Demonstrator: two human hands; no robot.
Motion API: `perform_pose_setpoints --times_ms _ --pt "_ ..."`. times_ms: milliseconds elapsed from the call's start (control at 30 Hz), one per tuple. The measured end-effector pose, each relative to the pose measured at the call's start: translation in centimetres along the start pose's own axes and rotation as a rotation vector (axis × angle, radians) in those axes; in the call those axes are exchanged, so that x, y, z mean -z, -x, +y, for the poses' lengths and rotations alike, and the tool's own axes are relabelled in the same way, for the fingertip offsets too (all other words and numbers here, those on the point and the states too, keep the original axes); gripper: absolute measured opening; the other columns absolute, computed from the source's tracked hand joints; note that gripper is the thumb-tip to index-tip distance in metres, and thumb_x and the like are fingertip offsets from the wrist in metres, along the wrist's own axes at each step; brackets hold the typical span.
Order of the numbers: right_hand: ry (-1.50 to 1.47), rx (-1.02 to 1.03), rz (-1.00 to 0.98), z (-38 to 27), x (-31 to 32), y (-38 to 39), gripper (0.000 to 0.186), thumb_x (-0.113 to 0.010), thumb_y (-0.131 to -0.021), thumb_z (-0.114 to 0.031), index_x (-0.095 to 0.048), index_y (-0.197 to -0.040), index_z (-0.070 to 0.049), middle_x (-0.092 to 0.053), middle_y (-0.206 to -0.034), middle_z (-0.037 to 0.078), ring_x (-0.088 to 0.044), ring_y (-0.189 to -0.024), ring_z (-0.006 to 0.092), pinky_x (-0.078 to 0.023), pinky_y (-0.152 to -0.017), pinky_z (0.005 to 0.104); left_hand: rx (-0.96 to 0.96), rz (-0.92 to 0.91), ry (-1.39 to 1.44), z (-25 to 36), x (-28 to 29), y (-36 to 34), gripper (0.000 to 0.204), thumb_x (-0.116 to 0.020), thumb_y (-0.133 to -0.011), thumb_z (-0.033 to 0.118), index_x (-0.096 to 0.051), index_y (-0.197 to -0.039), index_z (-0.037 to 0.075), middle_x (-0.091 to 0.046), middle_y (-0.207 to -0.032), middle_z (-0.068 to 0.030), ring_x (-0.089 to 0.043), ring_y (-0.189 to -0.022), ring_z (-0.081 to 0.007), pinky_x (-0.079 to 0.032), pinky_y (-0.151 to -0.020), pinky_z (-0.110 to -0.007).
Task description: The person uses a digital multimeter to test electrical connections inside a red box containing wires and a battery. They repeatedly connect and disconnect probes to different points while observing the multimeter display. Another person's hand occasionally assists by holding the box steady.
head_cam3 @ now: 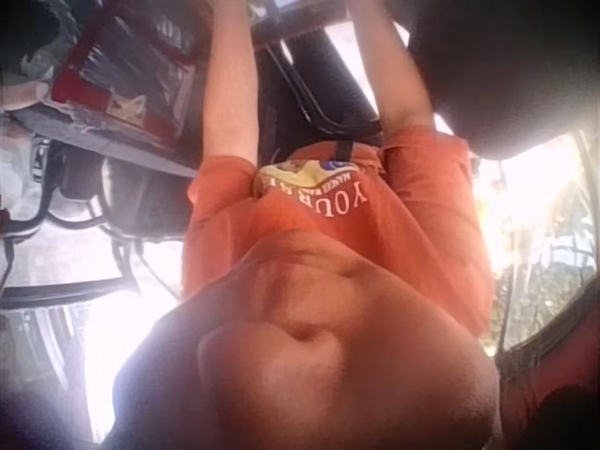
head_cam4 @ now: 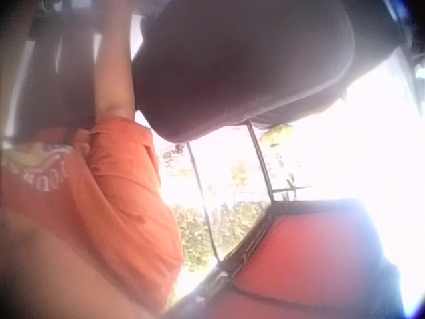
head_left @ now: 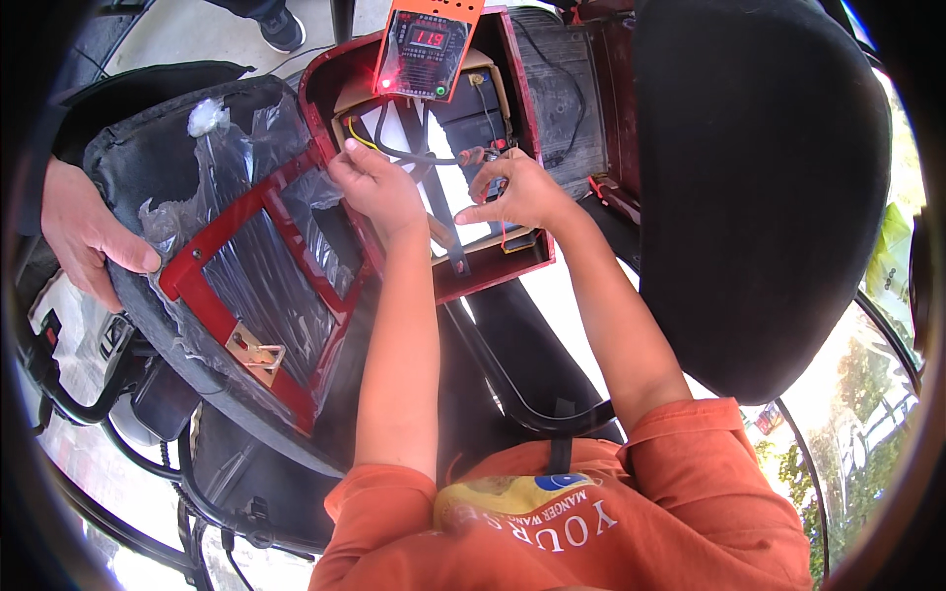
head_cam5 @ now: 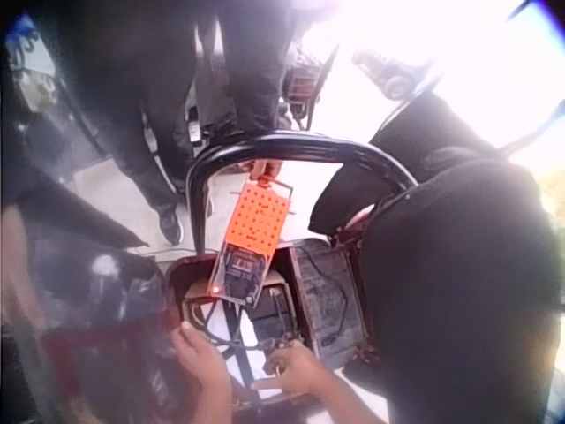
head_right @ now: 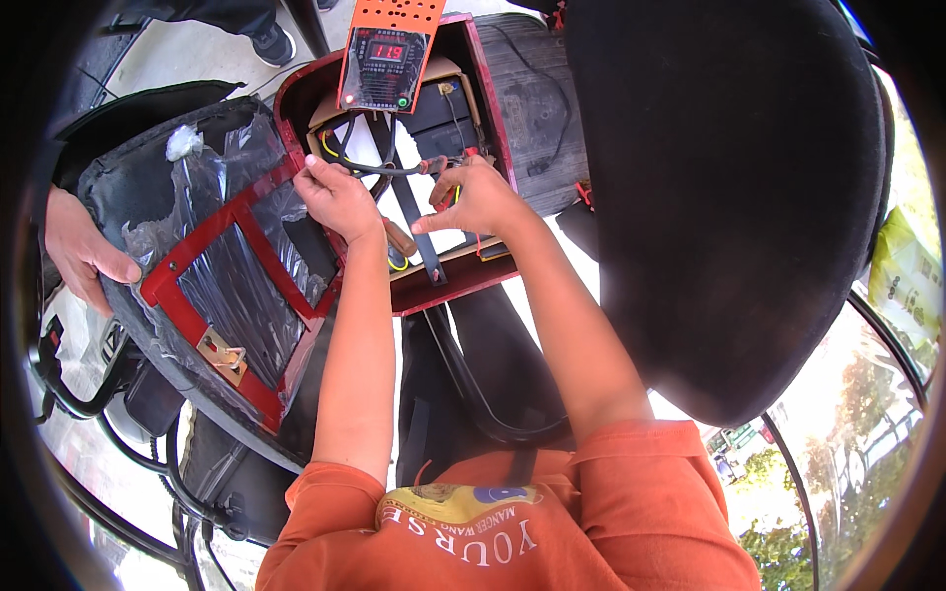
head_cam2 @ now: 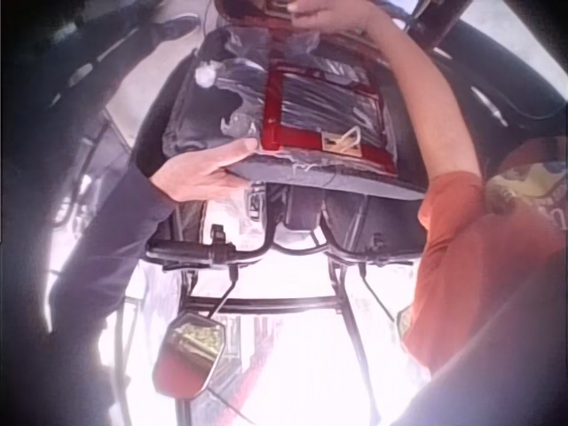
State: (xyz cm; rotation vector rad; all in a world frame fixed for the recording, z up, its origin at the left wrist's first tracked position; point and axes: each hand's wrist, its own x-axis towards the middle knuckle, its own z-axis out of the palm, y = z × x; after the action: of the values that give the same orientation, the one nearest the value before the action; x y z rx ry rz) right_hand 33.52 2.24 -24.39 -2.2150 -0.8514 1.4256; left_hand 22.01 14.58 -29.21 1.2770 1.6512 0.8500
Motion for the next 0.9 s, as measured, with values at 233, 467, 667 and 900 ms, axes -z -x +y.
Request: perform_pose_setpoints --times_ms 233,467,667,900 --pt "-0.001 0.022 -0.029 0.7 -0.4 0.1 0.064 -0.093 -0.049 -0.052 -0.075 -0.091 -0.007 -0.069 -0.101 0.015 -0.055 -0.113 0.0328 -0.046 -0.098 0.0419 0.078 0.023 -0.018 2.4 -0.6 0.1 0.044 -0.048 -0.103 0.035 -0.056 -0.097 -0.008 -0.061 -0.09 -0.0202 -0.059 -0.082 -0.0295 -0.047 -0.076 -0.04" --pt "0.041 0.022 0.012 0.6 -0.6 0.1 0.057 -0.095 -0.048 -0.041 -0.074 -0.091 -0.01 -0.07 -0.095 0.009 -0.057 -0.108 0.0324 -0.047 -0.096 0.0427 0.078 0.052 0.003 1.7 -1.2 0.3 0.044 -0.05 -0.103 0.034 -0.057 -0.097 -0.009 -0.063 -0.093 -0.0208 -0.06 -0.082 -0.0292 -0.048 -0.078 -0.039" --pt "0.179 0.031 0.05 -0.2 -0.6 0.1 0.046 -0.094 -0.05 -0.033 -0.075 -0.086 -0.012 -0.071 -0.084 0.006 -0.061 -0.101 0.0307 -0.045 -0.096 0.0397 0.074 0.054 0.03 0.2 -0.9 -0.2 0.044 -0.052 -0.102 0.035 -0.057 -0.094 -0.008 -0.063 -0.087 -0.016 -0.059 -0.076 -0.0233 -0.048 -0.074 -0.036" --pt "0.293 -0.022 0.08 -0.1 -0.6 -0.2 0.047 -0.095 -0.049 -0.035 -0.075 -0.086 -0.014 -0.071 -0.088 0.006 -0.062 -0.096 0.0309 -0.049 -0.089 0.0402 0.108 0.009 0.069 0.4 -0.7 -0.2 0.044 -0.052 -0.102 0.036 -0.057 -0.093 -0.007 -0.062 -0.085 -0.0131 -0.057 -0.076 -0.0201 -0.047 -0.073 -0.034"
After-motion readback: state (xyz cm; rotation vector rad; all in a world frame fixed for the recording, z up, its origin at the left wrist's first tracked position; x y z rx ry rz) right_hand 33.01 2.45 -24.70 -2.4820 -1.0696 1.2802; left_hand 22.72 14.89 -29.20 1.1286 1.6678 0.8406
